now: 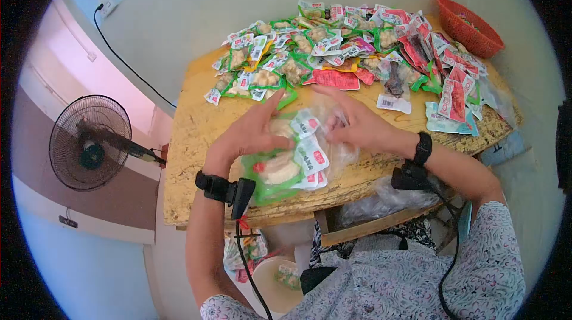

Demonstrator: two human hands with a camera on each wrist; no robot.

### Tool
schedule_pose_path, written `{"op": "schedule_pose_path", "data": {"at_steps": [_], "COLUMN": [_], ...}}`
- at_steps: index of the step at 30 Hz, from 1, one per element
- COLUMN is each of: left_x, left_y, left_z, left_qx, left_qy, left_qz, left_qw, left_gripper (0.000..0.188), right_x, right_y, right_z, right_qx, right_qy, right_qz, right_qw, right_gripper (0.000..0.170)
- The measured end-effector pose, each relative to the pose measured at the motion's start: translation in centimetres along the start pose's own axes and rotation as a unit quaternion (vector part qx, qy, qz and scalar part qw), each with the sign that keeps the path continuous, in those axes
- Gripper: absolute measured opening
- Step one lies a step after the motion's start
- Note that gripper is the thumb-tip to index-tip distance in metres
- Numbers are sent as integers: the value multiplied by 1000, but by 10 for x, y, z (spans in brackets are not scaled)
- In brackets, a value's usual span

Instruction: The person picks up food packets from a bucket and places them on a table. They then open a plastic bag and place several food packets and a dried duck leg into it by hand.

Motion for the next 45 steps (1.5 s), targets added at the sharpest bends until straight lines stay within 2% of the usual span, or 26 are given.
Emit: {"op": "schedule_pose_path", "data": {"at_steps": [1, 3, 5, 6, 7, 9, 12, 13, 16, 19, 22, 23, 26, 28, 31, 34, 35, 38, 41, 44, 45], "left_x": [1, 3, 10, 13, 14, 20, 20, 16, -10, -14, -5, 1, 10, 6, 14, 21, 22, 11, -4, -20, -25], "left_y": [2, 4, 5, 5, 7, 8, 19, 24, 40, 36, 18, 9, 5, 6, 2, -10, -14, -17, -13, -9, -11], "left_z": [2, 7, 5, 2, -3, -14, -25, -31, -42, -32, -9, 0, 15, 14, 10, 11, 12, 14, 19, 31, 35], "left_qx": [-12, -33, -40, -43, -72, -132, -219, -250, -328, -342, -341, -317, -320, -328, -319, -263, -241, -245, -291, -279, -270], "left_qy": [-7, -21, 41, 72, 74, 79, 47, 34, -46, -97, -73, -61, -54, -55, -32, 20, 40, 42, -19, -26, -33], "left_qz": [-12, -32, -50, -58, -129, -269, -366, -376, -380, -396, -406, -448, -438, -384, -333, -312, -307, -364, -388, -366, -364], "left_qw": [1000, 999, 997, 995, 986, 951, 904, 892, 864, 847, 845, 834, 839, 861, 887, 913, 920, 897, 875, 887, 891], "left_gripper": [118, 123, 123, 124, 115, 99, 61, 32, 29, 31, 36, 45, 53, 55, 58, 60, 61, 59, 57, 59, 60], "right_x": [7, 28, 44, 60, 71, 98, 128, 137, 169, 180, 158, 143, 110, 95, 74, 17, -7, -20, -12, -8, -12], "right_y": [6, 13, 15, 14, 14, 14, 17, 18, 28, 43, 56, 62, 86, 101, 113, 102, 97, 80, 71, 85, 86], "right_z": [4, 16, 24, 24, 26, 29, 38, 40, 38, 40, 47, 51, 53, 43, 30, 36, 44, 40, 39, 37, 38], "right_qx": [-21, -51, -59, -50, -40, -53, -93, -108, -136, -152, -158, -152, -143, -147, -170, -81, -69, -48, -33, -64, -47], "right_qy": [26, 130, 165, 148, 129, 214, 314, 342, 380, 401, 370, 352, 298, 261, 242, 162, 161, 140, 157, 110, 106], "right_qz": [-16, -38, -68, -87, -107, -156, -259, -298, -258, -229, -249, -241, -206, -164, -118, -24, -4, -66, 44, -6, 29], "right_qw": [999, 989, 982, 984, 985, 963, 909, 885, 878, 874, 881, 892, 921, 940, 948, 983, 985, 987, 986, 992, 993], "right_gripper": [90, 86, 82, 80, 79, 78, 69, 65, 60, 58, 57, 58, 64, 69, 85, 100, 108, 110, 108, 99, 94]}}
Point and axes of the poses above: each hand's wrist, its own z-axis towards the middle knuckle, its own y-axis out of the back of the hand, x = y × z, the point moved 8 cm from there along z, towards the middle knuckle
